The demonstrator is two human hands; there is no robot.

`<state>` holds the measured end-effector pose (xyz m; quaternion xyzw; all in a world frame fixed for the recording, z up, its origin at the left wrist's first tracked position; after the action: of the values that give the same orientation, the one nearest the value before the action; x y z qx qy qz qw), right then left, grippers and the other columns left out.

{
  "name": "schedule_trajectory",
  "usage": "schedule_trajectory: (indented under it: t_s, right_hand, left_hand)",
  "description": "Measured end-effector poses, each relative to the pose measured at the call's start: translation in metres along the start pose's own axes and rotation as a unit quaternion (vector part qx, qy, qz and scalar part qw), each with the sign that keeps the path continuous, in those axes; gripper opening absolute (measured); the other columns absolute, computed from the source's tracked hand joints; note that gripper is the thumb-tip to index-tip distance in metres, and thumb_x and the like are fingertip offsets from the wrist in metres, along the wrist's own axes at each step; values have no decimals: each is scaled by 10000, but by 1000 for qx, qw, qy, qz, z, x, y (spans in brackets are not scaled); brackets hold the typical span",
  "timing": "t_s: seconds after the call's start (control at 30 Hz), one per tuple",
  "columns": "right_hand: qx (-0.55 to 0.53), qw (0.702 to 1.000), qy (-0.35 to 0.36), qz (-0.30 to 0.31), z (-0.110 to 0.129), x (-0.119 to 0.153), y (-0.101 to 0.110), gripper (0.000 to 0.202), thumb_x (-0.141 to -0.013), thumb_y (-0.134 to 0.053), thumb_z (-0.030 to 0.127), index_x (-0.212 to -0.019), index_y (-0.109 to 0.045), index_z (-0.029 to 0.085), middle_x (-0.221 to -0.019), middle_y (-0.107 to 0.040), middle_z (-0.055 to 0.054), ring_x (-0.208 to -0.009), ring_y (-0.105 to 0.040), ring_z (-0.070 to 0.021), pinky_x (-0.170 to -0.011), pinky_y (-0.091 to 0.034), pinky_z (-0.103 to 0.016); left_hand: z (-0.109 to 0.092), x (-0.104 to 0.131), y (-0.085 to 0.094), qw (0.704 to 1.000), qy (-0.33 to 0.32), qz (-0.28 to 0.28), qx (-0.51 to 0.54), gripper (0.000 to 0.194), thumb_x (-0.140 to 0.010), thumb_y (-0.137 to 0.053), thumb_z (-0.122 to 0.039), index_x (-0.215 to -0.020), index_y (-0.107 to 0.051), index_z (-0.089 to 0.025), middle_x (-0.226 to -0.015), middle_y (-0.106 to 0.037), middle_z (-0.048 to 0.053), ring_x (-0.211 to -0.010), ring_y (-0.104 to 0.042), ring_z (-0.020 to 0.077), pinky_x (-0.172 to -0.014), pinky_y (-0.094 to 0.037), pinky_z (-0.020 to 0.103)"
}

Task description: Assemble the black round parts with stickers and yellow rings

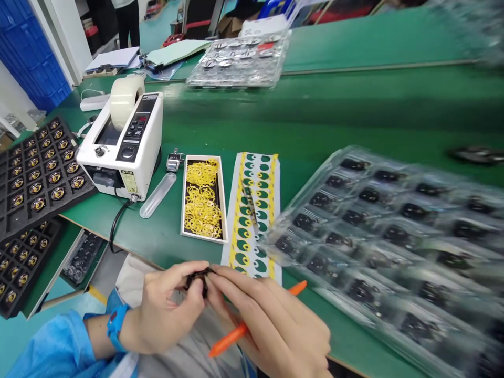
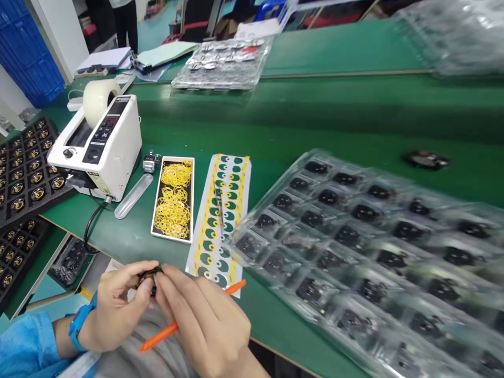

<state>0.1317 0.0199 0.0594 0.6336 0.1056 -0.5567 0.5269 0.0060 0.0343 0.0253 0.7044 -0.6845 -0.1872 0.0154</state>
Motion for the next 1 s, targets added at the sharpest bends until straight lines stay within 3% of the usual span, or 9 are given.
schedule_trajectory:
  t_s: [0.1, 0.23, 0.33, 0.4, 0.47, 0.6, 0.77, 0.87, 1.0]
  right_hand:
    - [6, 1000, -23, -16, -1, -4, -5, 81, -912, -652, -15, -954, -665, 53, -801, -745, -180, -659, -678, -192, -589, -515, -289]
    - [10, 997, -69, -16, -3, -4, -11, 117, -922, -643, 15, -989, -647, 111, -855, -741, -141, -698, -674, -181, -618, -531, -279]
    - [-60, 983, -173, 0, -17, -1, -8, 68, -977, -625, 175, -1041, -599, 177, -888, -704, -94, -687, -649, -168, -553, -510, -259]
    - [-132, 959, -249, 19, -29, 0, -7, 66, -1016, -561, 249, -1062, -582, 207, -894, -665, -73, -672, -630, -164, -531, -499, -251]
    - [-181, 940, -283, 55, -37, -2, -8, 87, -1036, -500, 234, -1055, -585, 232, -877, -644, -51, -693, -642, -164, -566, -515, -240]
    - [-242, 933, -235, 127, -37, -14, -20, 123, -1004, -510, 149, -1011, -585, 246, -803, -639, -6, -669, -652, -137, -582, -517, -197]
    - [-280, 920, -214, 174, -29, -13, -31, 169, -1021, -421, 115, -977, -527, 238, -790, -601, -1, -638, -596, -120, -565, -482, -206]
    - [-286, 904, -229, 220, -26, -9, -36, 204, -1049, -382, 185, -897, -510, 230, -753, -576, 2, -592, -552, -116, -525, -439, -217]
    - [-302, 877, -286, 241, -28, -3, -42, 436, -1099, -293, 377, -706, -394, 218, -607, -480, 23, -500, -442, -111, -475, -363, -228]
  left_hand:
    - [3, -6, 2, 1000, 17, -10, 17, 255, -843, -579, -74, -1015, -768, -77, -878, -817, 102, -623, -742, 128, -662, -606, 145]
    - [15, -13, 3, 992, 91, -11, 92, 218, -830, -602, -120, -992, -749, -115, -685, -769, 35, -548, -694, 117, -568, -577, 159]
    - [33, -17, 1, 964, 195, 0, 181, 118, -790, -672, -198, -895, -682, -144, -612, -700, 2, -537, -655, 119, -537, -547, 182]
    - [44, -18, -1, 937, 257, 17, 235, 177, -747, -729, -268, -812, -605, -161, -604, -667, -3, -524, -635, 122, -513, -523, 193]
    - [50, -21, -2, 921, 285, 41, 261, 258, -705, -763, -309, -763, -553, -172, -602, -638, -9, -522, -629, 129, -503, -511, 205]
    - [46, -30, -2, 917, 270, 94, 277, 243, -667, -751, -289, -707, -542, -171, -579, -581, -27, -511, -614, 124, -508, -506, 214]
    - [34, -36, -7, 909, 269, 162, 274, 176, -642, -661, -259, -690, -506, -190, -495, -524, -60, -387, -510, 85, -408, -397, 182]
    - [30, -40, -5, 919, 265, 166, 242, 137, -601, -625, -218, -634, -495, -191, -493, -474, -75, -382, -429, 53, -400, -342, 171]
    - [32, -41, -7, 919, 271, 169, 230, 117, -577, -623, -195, -620, -514, -180, -502, -459, -73, -414, -399, 47, -424, -319, 176]
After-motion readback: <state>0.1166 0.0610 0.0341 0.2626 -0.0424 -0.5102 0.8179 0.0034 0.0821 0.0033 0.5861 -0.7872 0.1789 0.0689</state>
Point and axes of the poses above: each hand's wrist, its own x-axis away from the middle knuckle, its own y-axis out of the back of the hand, z = x × y, the point moved 7 cm from there along -x, towards the middle knuckle
